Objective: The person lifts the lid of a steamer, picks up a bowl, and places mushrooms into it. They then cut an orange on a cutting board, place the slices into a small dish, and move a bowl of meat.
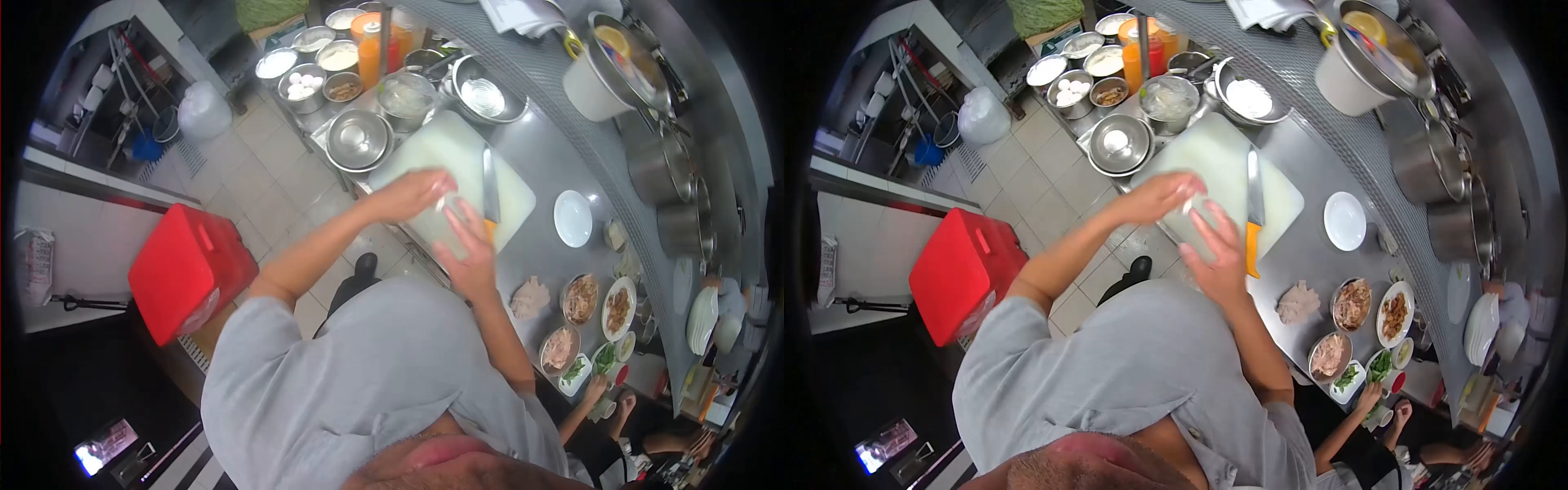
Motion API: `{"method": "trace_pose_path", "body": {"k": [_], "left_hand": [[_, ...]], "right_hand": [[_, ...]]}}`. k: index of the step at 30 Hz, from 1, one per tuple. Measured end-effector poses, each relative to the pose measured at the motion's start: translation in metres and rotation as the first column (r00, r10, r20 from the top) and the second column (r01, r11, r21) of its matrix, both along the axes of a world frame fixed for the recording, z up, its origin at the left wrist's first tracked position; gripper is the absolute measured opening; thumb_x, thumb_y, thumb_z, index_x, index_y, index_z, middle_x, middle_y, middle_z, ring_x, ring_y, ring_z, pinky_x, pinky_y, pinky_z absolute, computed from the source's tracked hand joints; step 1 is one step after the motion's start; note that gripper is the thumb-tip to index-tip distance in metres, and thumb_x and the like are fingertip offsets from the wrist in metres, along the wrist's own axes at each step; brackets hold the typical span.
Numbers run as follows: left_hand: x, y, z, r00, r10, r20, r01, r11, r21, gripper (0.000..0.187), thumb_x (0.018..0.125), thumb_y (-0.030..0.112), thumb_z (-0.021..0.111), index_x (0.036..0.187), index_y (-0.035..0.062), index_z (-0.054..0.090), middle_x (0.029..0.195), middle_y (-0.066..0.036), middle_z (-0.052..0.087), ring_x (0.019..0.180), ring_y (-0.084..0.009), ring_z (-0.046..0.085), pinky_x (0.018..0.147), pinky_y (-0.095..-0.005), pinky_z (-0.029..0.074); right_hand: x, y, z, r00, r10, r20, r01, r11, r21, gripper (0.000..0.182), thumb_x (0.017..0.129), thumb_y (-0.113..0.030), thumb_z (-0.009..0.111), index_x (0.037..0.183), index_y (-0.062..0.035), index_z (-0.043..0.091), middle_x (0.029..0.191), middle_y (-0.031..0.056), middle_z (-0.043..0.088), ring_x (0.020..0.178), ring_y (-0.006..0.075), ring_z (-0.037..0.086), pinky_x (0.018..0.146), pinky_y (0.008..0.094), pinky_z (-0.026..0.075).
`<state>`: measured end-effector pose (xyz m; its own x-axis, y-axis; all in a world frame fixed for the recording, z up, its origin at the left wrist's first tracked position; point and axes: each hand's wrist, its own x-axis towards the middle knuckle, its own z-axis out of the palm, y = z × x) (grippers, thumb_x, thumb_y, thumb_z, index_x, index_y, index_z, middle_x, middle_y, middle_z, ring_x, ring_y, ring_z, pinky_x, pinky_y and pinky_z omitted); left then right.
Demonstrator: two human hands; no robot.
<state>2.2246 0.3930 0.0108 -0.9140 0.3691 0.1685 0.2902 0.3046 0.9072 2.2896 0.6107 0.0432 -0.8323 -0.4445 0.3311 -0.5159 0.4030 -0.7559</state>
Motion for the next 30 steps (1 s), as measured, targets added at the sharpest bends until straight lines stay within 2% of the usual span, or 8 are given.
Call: {"method": "trace_pose_path", "body": {"k": [1,5,11,14,18,24,26,30], "left_hand": [[-0.023,-0.01,-0.007,0.966,0.033,-0.257,-0.057,0.995,-0.085,0.027,0.103,0.023,0.05,0.12,0.0049,0.06,0.106,-0.014,0.065,0.091,-0.0318,0.063,0.084,-0.0433,0.05],[-0.142,-0.066,-0.019,0.672,0.374,-0.639,-0.55,0.83,-0.093,0.023,0.089,0.004,0.058,0.112,0.0006,0.058,0.102,-0.022,0.062,0.097,-0.0431,0.061,0.088,-0.0494,0.049],[-0.237,-0.105,-0.094,0.88,0.148,-0.452,-0.463,0.481,-0.744,0.023,0.087,0.012,0.056,0.102,0.0016,0.071,0.105,-0.019,0.068,0.098,-0.0413,0.065,0.086,-0.0466,0.051],[-0.228,-0.101,-0.07,0.942,0.035,-0.335,-0.333,0.243,-0.911,0.038,0.094,0.037,0.059,0.11,0.0052,0.074,0.12,-0.013,0.068,0.109,-0.0349,0.065,0.094,-0.0495,0.05],[-0.25,-0.111,-0.083,0.993,0.107,0.048,-0.005,0.453,-0.892,0.044,0.096,0.044,0.054,0.115,0.0085,0.072,0.114,-0.014,0.071,0.113,-0.0347,0.064,0.096,-0.0481,0.05],[-0.205,-0.16,-0.022,0.948,0.169,-0.269,-0.312,0.656,-0.687,0.037,0.09,0.042,0.066,0.105,0.0083,0.073,0.102,-0.016,0.072,0.099,-0.0353,0.068,0.084,-0.0465,0.055],[-0.163,-0.163,0.015,0.943,0.272,-0.191,-0.297,0.432,-0.852,0.037,0.085,0.041,0.072,0.098,0.0066,0.071,0.096,-0.016,0.072,0.091,-0.0344,0.069,0.076,-0.0463,0.056],[-0.126,-0.21,-0.057,0.974,0.225,-0.034,-0.119,0.379,-0.918,0.036,0.077,0.038,0.078,0.09,0.0054,0.07,0.088,-0.018,0.071,0.085,-0.0361,0.069,0.072,-0.0477,0.055]], "right_hand": [[0.001,0.003,-0.001,0.999,-0.053,0.006,0.053,0.999,0.003,0.046,0.086,-0.014,0.073,0.129,0.0008,0.063,0.138,0.0201,0.057,0.125,0.032,0.058,0.109,0.0439,0.04],[0.008,0.021,-0.019,0.956,-0.24,0.171,0.253,0.965,-0.062,0.041,0.087,-0.01,0.072,0.125,0.0023,0.065,0.136,0.0176,0.06,0.12,0.0279,0.061,0.099,0.0385,0.049],[0.044,0.032,-0.051,0.873,-0.364,0.326,0.383,0.924,0.005,0.037,0.09,-0.009,0.071,0.125,0.0024,0.065,0.132,0.0149,0.063,0.113,0.0226,0.064,0.09,0.0334,0.053],[0.058,0.034,-0.062,0.798,-0.428,0.424,0.476,0.879,-0.008,0.036,0.091,-0.009,0.071,0.125,0.0011,0.065,0.128,0.0136,0.064,0.11,0.0202,0.064,0.088,0.0319,0.054],[0.058,0.049,-0.071,0.749,-0.446,0.49,0.503,0.864,0.018,0.034,0.092,-0.009,0.069,0.125,0.0016,0.065,0.12,0.0107,0.067,0.104,0.0175,0.066,0.09,0.0314,0.052],[0.011,0.059,-0.094,0.781,-0.378,0.498,0.412,0.91,0.044,0.035,0.091,-0.013,0.071,0.123,0.0004,0.066,0.119,0.014,0.068,0.103,0.0207,0.066,0.086,0.0328,0.055],[-0.009,0.046,-0.094,0.81,-0.332,0.483,0.353,0.934,0.05,0.035,0.091,-0.015,0.072,0.122,0.0003,0.066,0.12,0.0145,0.068,0.103,0.0218,0.067,0.086,0.0334,0.055],[-0.037,0.013,-0.094,0.859,-0.245,0.45,0.25,0.967,0.05,0.036,0.09,-0.018,0.072,0.121,-0.0011,0.066,0.121,0.0144,0.068,0.102,0.0239,0.067,0.086,0.0352,0.054]]}}
